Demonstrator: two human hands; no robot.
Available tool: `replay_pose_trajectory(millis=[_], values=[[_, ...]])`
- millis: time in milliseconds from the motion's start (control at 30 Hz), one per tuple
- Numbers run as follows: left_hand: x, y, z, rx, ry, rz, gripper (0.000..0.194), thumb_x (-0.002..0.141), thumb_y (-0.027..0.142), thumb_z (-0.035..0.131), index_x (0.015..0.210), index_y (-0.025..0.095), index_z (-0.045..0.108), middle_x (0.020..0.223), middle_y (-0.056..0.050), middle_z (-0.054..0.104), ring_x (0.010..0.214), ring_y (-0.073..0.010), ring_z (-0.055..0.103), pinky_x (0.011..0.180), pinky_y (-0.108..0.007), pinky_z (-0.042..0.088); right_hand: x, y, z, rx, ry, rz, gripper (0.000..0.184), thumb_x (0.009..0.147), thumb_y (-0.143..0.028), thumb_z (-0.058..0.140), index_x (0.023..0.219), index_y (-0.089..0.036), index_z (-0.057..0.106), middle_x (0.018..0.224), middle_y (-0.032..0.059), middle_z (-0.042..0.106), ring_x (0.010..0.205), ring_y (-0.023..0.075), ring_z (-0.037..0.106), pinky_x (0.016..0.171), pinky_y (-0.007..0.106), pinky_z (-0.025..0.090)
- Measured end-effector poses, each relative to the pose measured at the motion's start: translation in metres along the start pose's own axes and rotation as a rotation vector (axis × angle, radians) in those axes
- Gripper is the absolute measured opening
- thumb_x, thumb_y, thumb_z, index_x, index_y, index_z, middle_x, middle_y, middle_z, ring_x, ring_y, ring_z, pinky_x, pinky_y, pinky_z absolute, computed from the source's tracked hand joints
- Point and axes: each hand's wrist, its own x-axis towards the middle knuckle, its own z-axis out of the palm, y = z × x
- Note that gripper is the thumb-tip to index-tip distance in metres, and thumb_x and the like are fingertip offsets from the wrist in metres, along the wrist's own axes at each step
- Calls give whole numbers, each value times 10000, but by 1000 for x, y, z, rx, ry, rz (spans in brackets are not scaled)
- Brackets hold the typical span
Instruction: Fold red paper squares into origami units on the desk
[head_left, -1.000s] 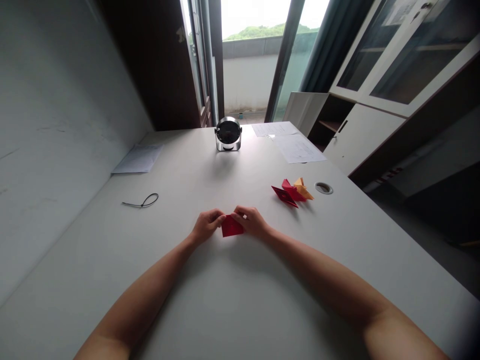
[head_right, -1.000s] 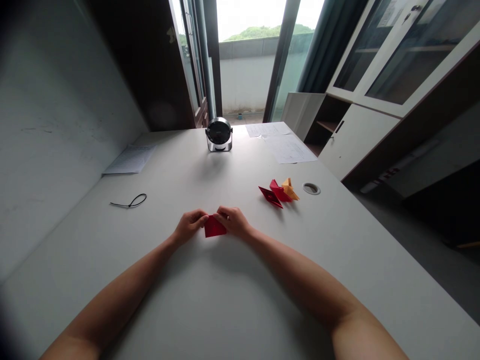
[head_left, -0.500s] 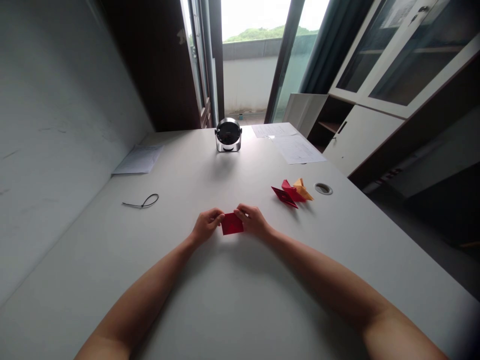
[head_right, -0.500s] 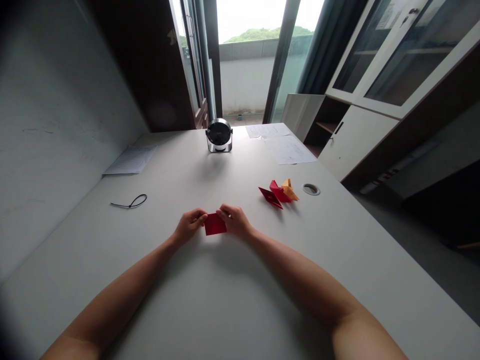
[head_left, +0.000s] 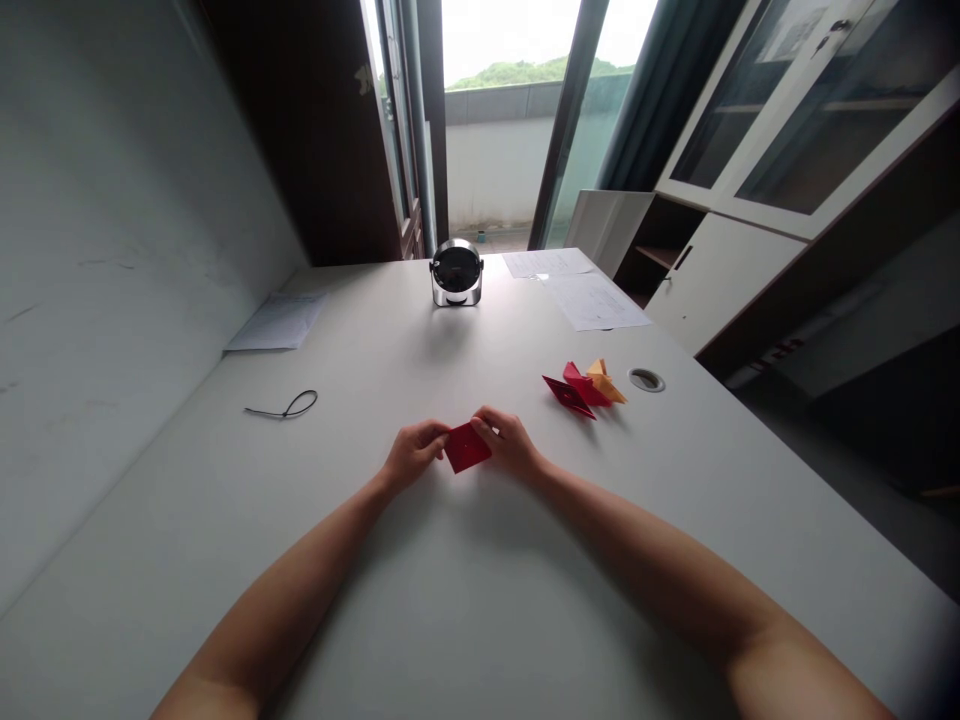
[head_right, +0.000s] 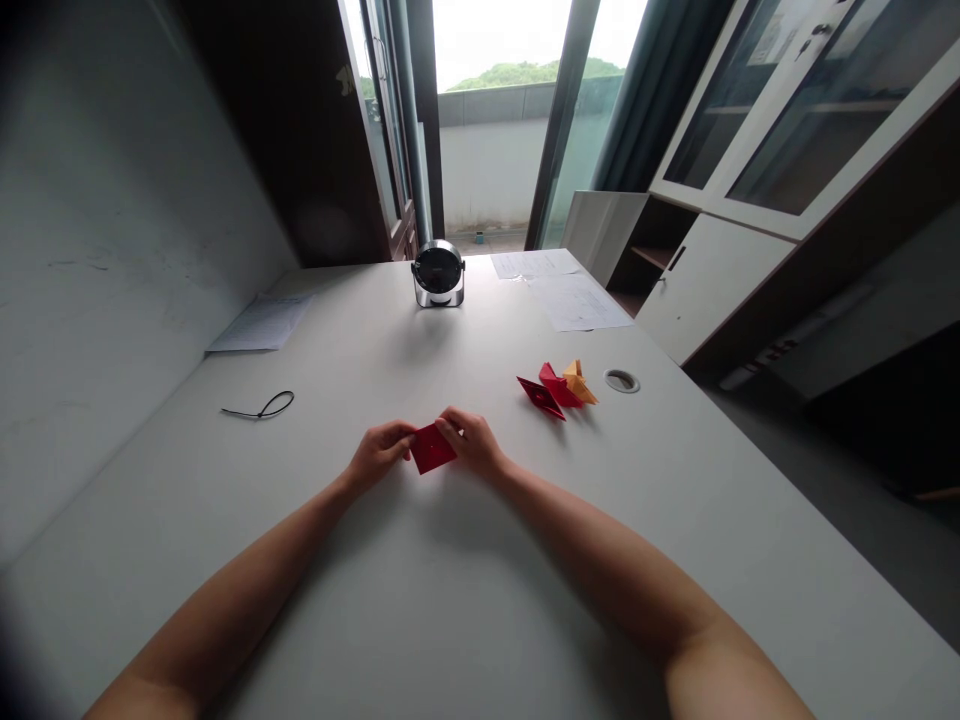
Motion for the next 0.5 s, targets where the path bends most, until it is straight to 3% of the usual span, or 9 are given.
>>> replay_pose_trajectory(millis=[200,500], values=[[6,-5,-4,-203,126,-30,279,867,410,653,966,149,658,737,-19,665,570,-117,585,567,-241,461,0,1,-3,170,-58,-31,265,905,-444,587,878,-182,619,726,10,624,671,147,564,651,268,439],[4,-8,-2,-102,1,8,253,882,373,630,995,151,678,736,-23,653,642,-129,588,641,-249,464,4,6,0,420,-76,100,360,856,-531,634,858,-171,631,748,26,665,676,160,592,661,285,466]])
